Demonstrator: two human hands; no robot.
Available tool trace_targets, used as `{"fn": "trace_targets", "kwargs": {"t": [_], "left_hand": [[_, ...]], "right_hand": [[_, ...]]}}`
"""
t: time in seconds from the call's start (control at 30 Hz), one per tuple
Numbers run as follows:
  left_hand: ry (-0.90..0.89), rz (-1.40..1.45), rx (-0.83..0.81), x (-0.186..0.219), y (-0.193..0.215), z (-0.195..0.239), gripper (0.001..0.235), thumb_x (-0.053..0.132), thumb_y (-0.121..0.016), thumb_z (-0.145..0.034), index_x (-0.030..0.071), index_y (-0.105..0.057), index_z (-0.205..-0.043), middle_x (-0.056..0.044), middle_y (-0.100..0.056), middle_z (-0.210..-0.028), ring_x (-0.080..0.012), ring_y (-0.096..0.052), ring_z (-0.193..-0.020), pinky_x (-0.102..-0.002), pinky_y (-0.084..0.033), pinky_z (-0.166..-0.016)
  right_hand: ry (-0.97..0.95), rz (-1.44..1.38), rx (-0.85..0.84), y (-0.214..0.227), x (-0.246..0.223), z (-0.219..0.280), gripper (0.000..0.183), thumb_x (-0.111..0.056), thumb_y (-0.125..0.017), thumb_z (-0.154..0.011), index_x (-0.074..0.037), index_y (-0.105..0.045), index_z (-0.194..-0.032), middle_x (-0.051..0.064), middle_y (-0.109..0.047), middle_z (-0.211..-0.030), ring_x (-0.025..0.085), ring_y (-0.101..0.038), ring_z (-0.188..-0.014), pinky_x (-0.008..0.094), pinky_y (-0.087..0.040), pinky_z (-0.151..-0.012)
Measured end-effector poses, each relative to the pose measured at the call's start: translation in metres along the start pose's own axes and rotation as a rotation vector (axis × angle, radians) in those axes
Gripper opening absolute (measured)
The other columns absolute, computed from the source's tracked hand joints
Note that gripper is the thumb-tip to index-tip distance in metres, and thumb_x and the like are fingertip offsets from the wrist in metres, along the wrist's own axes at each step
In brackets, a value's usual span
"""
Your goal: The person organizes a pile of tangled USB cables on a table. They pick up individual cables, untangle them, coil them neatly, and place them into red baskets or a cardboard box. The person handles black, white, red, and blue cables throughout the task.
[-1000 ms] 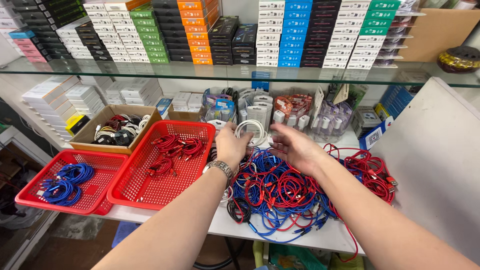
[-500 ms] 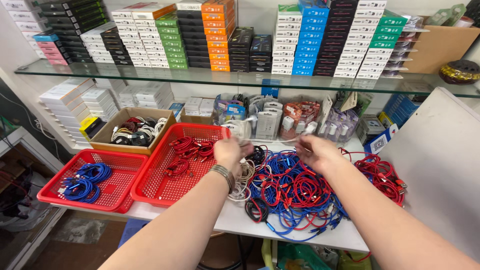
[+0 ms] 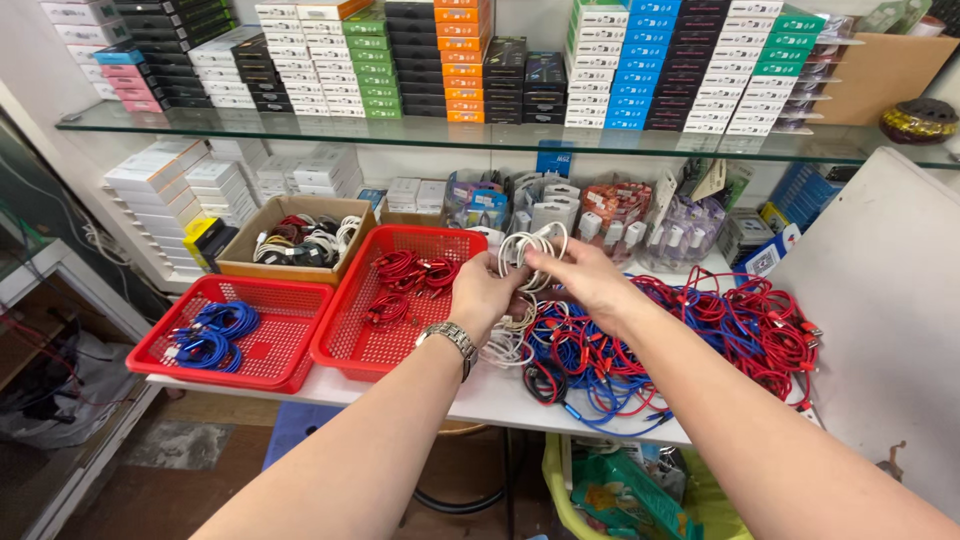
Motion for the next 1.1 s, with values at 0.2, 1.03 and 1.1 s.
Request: {"fn": "trace_targets", "kwargs": {"t": [0.2,1.03,1.1], "left_hand": [[0.182,0.103,-0.076,-0.012,0.031,0.019,0.034,0.024,-0.059,-0.102,-0.008,-0.07,-0.107,-0.014,-0.075,-0.083,-0.0218,-0.072,-0.062,-0.031,-0.062,-0.056],[0.211,0.966,0.124,-0.03,0.089,0.01,0.025,0.03,-0.069,-0.099,0.005,-0.064,-0.095,0.002,-0.049,-0.068,-0.0103,-0.044,-0.061,-0.023,-0.046,-0.058],[0.231,0.813,0.028,-0.03,0.055,0.01,0.021,0.028,-0.066,-0.1,0.007,-0.065,-0.099,0.0,-0.054,-0.073,-0.0121,-0.049,-0.063,-0.025,-0.048,-0.059]], "right_hand": [[-0.153,-0.368,-0.028,-0.017,0.012,0.02,0.024,-0.028,-0.063,-0.097,-0.007,-0.069,-0.108,0.006,-0.074,-0.099,0.022,-0.071,-0.096,0.043,-0.058,-0.093],[-0.307,-0.553,0.57,0.138,0.101,0.029,0.04,-0.019,-0.057,-0.1,-0.007,-0.046,-0.136,0.022,-0.046,-0.135,0.037,-0.052,-0.125,0.05,-0.058,-0.095],[-0.297,-0.157,0.451,0.098,0.075,0.041,0.067,-0.026,-0.067,-0.095,-0.013,-0.034,-0.152,0.018,-0.031,-0.158,0.034,-0.037,-0.146,0.055,-0.048,-0.108]]}}
Point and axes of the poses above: each hand's wrist, its own z-axis away from the middle knuckle, its own y-axis out of the back of the hand, x = y × z, the point moved 4 cm from there along -z, towards the middle knuckle
